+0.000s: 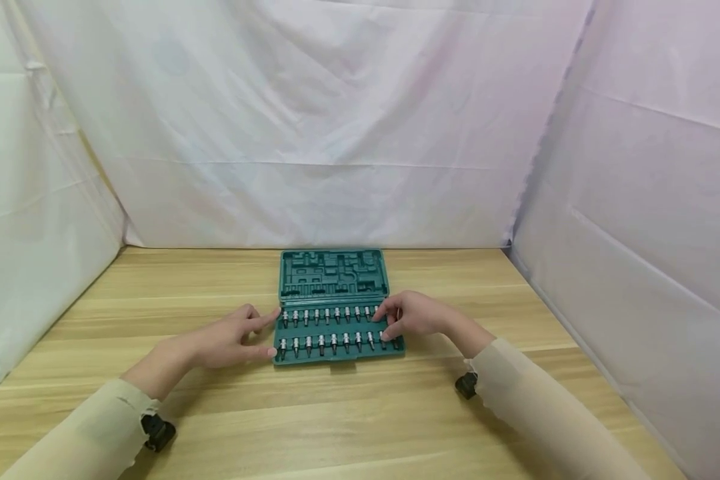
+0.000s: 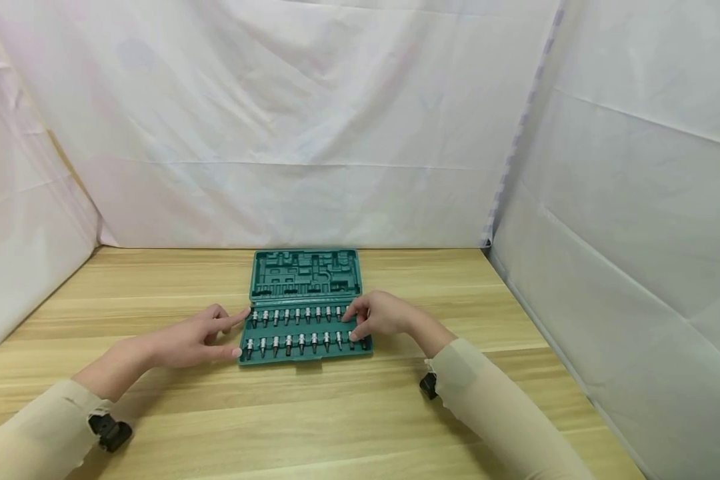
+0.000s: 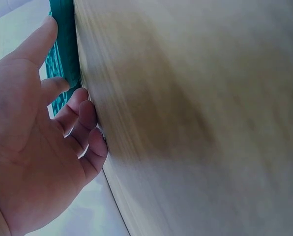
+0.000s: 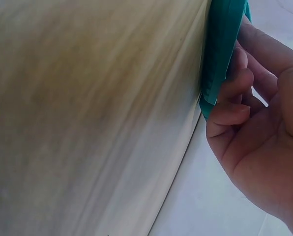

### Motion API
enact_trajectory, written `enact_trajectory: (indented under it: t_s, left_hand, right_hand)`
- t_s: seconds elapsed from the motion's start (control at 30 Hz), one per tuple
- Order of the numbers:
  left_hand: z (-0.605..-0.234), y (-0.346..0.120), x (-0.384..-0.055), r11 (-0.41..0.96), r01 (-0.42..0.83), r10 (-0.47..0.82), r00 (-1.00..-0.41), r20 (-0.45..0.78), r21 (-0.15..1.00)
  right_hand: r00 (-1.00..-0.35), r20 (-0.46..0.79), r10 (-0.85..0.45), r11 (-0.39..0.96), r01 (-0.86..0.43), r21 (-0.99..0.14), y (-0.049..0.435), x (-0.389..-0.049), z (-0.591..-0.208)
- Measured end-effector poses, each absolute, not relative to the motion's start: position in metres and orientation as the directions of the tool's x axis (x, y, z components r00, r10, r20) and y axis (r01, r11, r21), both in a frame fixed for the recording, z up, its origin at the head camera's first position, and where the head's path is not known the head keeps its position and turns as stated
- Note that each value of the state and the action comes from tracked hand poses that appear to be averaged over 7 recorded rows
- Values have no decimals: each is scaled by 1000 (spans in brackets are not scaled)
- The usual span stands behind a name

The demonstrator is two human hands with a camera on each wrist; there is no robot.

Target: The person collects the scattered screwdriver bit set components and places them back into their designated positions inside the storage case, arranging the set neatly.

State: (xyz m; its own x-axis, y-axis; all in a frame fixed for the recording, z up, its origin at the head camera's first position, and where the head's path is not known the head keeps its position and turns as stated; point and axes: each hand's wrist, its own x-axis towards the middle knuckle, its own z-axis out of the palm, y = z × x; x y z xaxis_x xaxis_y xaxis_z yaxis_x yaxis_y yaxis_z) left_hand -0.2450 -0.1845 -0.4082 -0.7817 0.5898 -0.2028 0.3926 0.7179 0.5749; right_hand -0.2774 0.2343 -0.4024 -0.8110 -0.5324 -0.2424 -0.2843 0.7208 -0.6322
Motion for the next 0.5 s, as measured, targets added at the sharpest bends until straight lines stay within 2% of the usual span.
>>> enact_trajectory:
  t_s: [0.3,0.5]
  left_hand:
    - [-412,-185,-246,725,397,587,-783,-204,562]
    - [-411,-185,-246,721,397,587,-785,-197,567]
  right_hand:
    - [-811,-211,-545,692,-293,-660,242,-279,-407]
    - [-853,-139,-503,695,-303,-652,252,-285,-400]
